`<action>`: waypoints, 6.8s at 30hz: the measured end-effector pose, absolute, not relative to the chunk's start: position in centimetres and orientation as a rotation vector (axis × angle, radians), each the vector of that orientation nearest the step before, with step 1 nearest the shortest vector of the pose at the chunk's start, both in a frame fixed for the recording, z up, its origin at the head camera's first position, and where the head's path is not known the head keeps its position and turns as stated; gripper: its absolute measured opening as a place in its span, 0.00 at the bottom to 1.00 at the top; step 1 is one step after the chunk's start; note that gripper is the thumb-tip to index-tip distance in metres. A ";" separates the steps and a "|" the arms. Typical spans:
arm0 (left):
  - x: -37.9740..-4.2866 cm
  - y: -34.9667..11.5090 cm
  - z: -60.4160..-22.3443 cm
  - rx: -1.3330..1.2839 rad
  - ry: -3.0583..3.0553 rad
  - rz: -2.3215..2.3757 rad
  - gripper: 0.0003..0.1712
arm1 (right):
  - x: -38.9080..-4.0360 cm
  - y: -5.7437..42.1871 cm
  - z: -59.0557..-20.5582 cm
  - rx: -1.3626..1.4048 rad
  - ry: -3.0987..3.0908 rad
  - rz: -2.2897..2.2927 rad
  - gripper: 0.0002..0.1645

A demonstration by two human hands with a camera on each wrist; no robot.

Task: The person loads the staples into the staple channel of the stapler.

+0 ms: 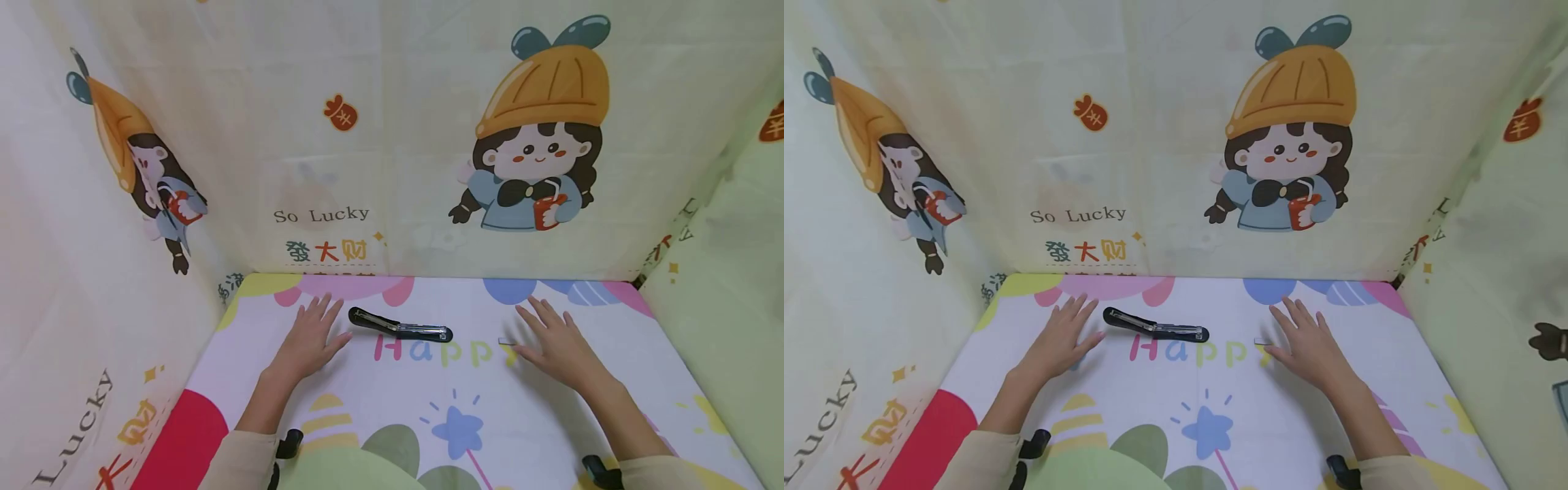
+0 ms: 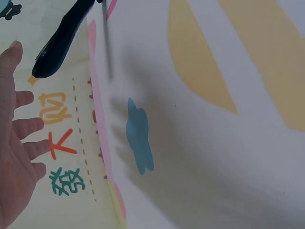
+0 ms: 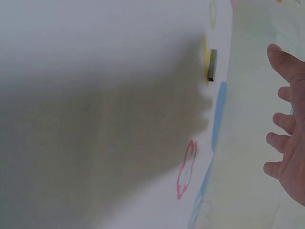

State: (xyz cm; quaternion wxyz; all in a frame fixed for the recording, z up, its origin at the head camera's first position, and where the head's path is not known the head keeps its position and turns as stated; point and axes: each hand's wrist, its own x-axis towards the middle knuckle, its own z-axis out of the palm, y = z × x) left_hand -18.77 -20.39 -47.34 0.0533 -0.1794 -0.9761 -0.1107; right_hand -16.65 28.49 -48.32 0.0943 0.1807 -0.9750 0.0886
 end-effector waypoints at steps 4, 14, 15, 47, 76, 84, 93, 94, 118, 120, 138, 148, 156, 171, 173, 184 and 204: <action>-19.2 -20.2 -47.9 -0.557 -2.971 -0.398 0.44 | -16.8 28.4 -48.8 0.568 -2.881 0.280 0.46; -19.8 -19.2 -48.5 -0.540 -2.970 -0.715 0.48 | -17.5 28.3 -49.9 0.712 -2.774 0.404 0.44; -19.9 -19.2 -48.6 -0.538 -2.965 -0.752 0.48 | -17.6 28.3 -50.1 0.729 -2.762 0.414 0.44; -21.7 -17.0 -50.7 -0.260 -2.714 -1.451 0.29 | -19.4 27.4 -52.5 0.756 -2.860 0.492 0.36; -21.8 -15.9 -50.5 -0.096 -2.609 -1.717 0.30 | -20.2 27.3 -54.1 0.844 -2.674 0.549 0.12; -21.9 -16.1 -50.7 -0.101 -2.586 -1.767 0.30 | -20.1 27.0 -53.6 0.832 -2.752 0.521 0.10; -22.0 -16.0 -50.9 -0.088 -2.602 -1.773 0.30 | -19.9 26.9 -52.9 0.837 -2.770 0.439 0.09; -22.0 -16.0 -50.9 -0.089 -2.602 -1.774 0.30 | -19.9 26.9 -52.9 0.840 -2.768 0.430 0.09; -22.1 -15.9 -50.6 -0.076 -2.637 -1.754 0.29 | -21.3 23.3 -50.5 0.924 -2.712 0.524 0.10; -22.2 -16.0 -50.6 -0.071 -2.644 -1.741 0.29 | -21.5 22.7 -50.5 0.914 -2.737 0.542 0.09; -22.2 -16.1 -50.5 -0.075 -2.650 -1.740 0.29 | -22.8 17.5 -50.3 0.896 -2.793 0.552 0.09; -22.2 -16.1 -50.7 -0.076 -2.651 -1.730 0.30 | -23.8 15.3 -50.9 0.986 -2.800 0.545 0.07; -22.3 -16.1 -50.8 -0.093 -2.636 -1.744 0.29 | -24.0 13.6 -50.9 1.056 -2.787 0.539 0.09; -22.2 -16.1 -50.8 -0.122 -2.632 -1.721 0.30 | -24.2 11.3 -50.7 1.037 -2.846 0.555 0.11; -22.2 -16.1 -50.8 -0.128 -2.629 -1.721 0.30 | -24.2 11.1 -50.7 1.043 -2.848 0.564 0.11; -22.2 -16.1 -50.6 -0.135 -2.634 -1.701 0.29 | -24.2 10.5 -50.7 1.032 -2.852 0.582 0.11; -22.3 -16.0 -50.7 -0.183 -2.591 -1.726 0.28 | -24.4 10.3 -51.1 1.099 -2.792 0.602 0.08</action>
